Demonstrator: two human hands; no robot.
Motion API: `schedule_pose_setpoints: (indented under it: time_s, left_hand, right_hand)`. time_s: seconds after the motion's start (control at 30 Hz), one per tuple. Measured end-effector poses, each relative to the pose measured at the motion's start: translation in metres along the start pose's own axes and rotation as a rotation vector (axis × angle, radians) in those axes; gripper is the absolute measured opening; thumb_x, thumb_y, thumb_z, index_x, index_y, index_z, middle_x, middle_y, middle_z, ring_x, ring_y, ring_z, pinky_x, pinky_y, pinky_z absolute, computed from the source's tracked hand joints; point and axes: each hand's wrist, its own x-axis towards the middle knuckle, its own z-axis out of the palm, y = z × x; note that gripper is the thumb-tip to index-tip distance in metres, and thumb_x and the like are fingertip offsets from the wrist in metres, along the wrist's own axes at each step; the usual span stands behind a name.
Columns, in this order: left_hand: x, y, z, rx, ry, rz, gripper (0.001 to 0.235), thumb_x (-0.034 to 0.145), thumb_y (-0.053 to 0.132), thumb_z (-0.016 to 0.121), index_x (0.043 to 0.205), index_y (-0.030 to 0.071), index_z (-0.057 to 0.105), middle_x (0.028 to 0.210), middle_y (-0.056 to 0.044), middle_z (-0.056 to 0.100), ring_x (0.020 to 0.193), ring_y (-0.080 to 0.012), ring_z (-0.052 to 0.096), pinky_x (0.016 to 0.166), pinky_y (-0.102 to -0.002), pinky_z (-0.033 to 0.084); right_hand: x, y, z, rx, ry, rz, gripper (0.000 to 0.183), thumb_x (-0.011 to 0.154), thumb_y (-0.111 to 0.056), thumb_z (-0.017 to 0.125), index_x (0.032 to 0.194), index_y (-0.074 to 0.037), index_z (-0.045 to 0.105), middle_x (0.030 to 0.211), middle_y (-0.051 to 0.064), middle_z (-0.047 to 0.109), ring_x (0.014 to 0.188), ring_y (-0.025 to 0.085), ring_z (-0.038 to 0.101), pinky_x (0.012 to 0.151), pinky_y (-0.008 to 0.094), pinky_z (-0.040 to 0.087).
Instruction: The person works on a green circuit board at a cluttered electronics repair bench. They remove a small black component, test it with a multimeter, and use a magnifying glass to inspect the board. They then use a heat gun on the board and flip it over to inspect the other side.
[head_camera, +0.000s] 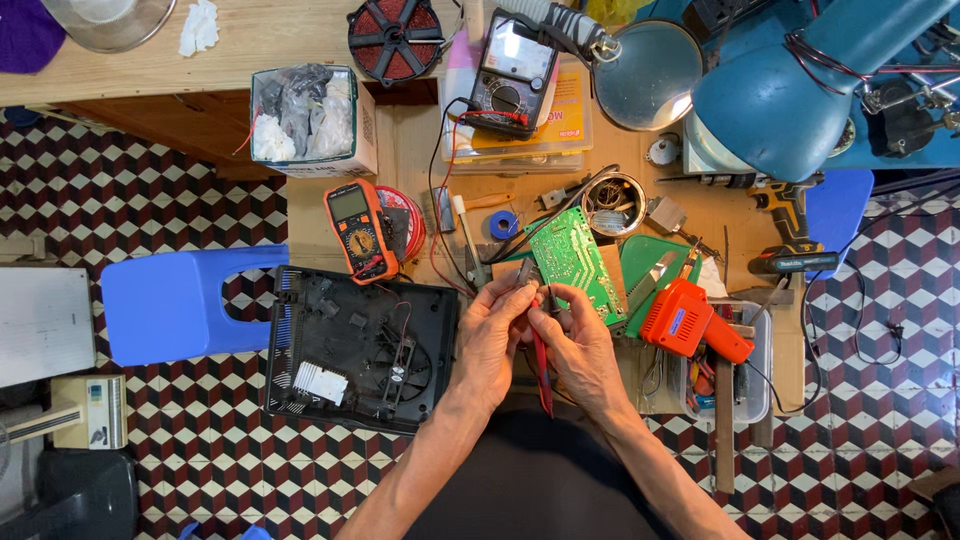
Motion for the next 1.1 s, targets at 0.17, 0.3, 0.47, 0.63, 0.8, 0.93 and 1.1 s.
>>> schedule_pose_setpoints:
  time_s: [0.17,0.3,0.47,0.63,0.8,0.93,1.1]
  left_hand:
    - [0.007,0.012,-0.002,-0.032,-0.008,-0.125,0.031,0.09,0.009,0.076,0.119,0.004,0.066,0.097,-0.005,0.073,0.085,-0.0125,0.071,0.077,-0.024,0.059]
    - [0.005,0.029,-0.005,-0.004,-0.167,-0.317,0.032,0.089,0.007,0.075,0.12,0.003,0.065,0.098,-0.007,0.072,0.085,-0.0152,0.071,0.08,-0.029,0.061]
    - [-0.003,0.034,-0.004,-0.002,-0.218,-0.417,0.033,0.09,0.005,0.075,0.121,0.004,0.064,0.098,-0.006,0.071,0.086,-0.0144,0.071,0.08,-0.029,0.06]
    - [-0.008,0.031,-0.002,-0.041,-0.201,-0.4,0.036,0.09,0.006,0.075,0.123,0.002,0.061,0.1,-0.007,0.07,0.088,-0.0146,0.07,0.083,-0.027,0.06]
    - [-0.012,0.023,0.001,-0.088,-0.191,-0.305,0.039,0.097,0.01,0.075,0.13,-0.003,0.059,0.103,-0.01,0.069,0.091,-0.0144,0.068,0.083,-0.022,0.057]
    - [-0.013,0.022,-0.002,-0.167,-0.146,-0.377,0.033,0.093,0.01,0.072,0.122,-0.001,0.062,0.103,-0.01,0.071,0.092,-0.0158,0.072,0.086,-0.024,0.061]
    - [-0.013,0.017,-0.016,-0.151,-0.185,-0.522,0.025,0.095,0.01,0.072,0.117,0.0,0.067,0.099,-0.01,0.072,0.086,-0.0171,0.074,0.078,-0.024,0.062]
  right_hand:
    - [-0.005,-0.015,-0.008,-0.132,0.21,0.024,0.036,0.097,-0.023,0.066,0.127,-0.004,0.063,0.103,0.0,0.069,0.072,0.003,0.052,0.06,0.019,0.043]
    - [0.011,-0.031,-0.027,-0.112,0.144,-0.033,0.034,0.095,-0.022,0.071,0.125,-0.008,0.067,0.096,-0.003,0.063,0.061,0.001,0.044,0.053,0.018,0.037]
    - [0.019,-0.038,-0.044,-0.183,-0.006,0.038,0.023,0.094,-0.02,0.073,0.112,-0.007,0.07,0.086,-0.006,0.063,0.064,0.001,0.047,0.054,0.018,0.038]
    - [0.025,-0.03,-0.048,-0.114,-0.026,-0.013,0.016,0.095,-0.018,0.074,0.106,-0.007,0.07,0.082,-0.007,0.062,0.065,0.0,0.049,0.055,0.017,0.038]
    - [0.027,-0.013,-0.039,-0.083,0.167,0.009,0.014,0.093,-0.017,0.076,0.101,-0.007,0.07,0.07,-0.007,0.058,0.055,0.001,0.047,0.048,0.018,0.034]
    - [0.025,-0.014,-0.041,-0.035,0.094,-0.019,0.013,0.093,-0.015,0.075,0.101,-0.006,0.07,0.072,-0.007,0.058,0.056,0.0,0.047,0.048,0.017,0.035]
    - [0.026,-0.029,-0.054,-0.014,-0.083,-0.031,0.011,0.096,-0.012,0.073,0.103,-0.005,0.069,0.078,-0.005,0.06,0.059,0.0,0.048,0.052,0.017,0.037]
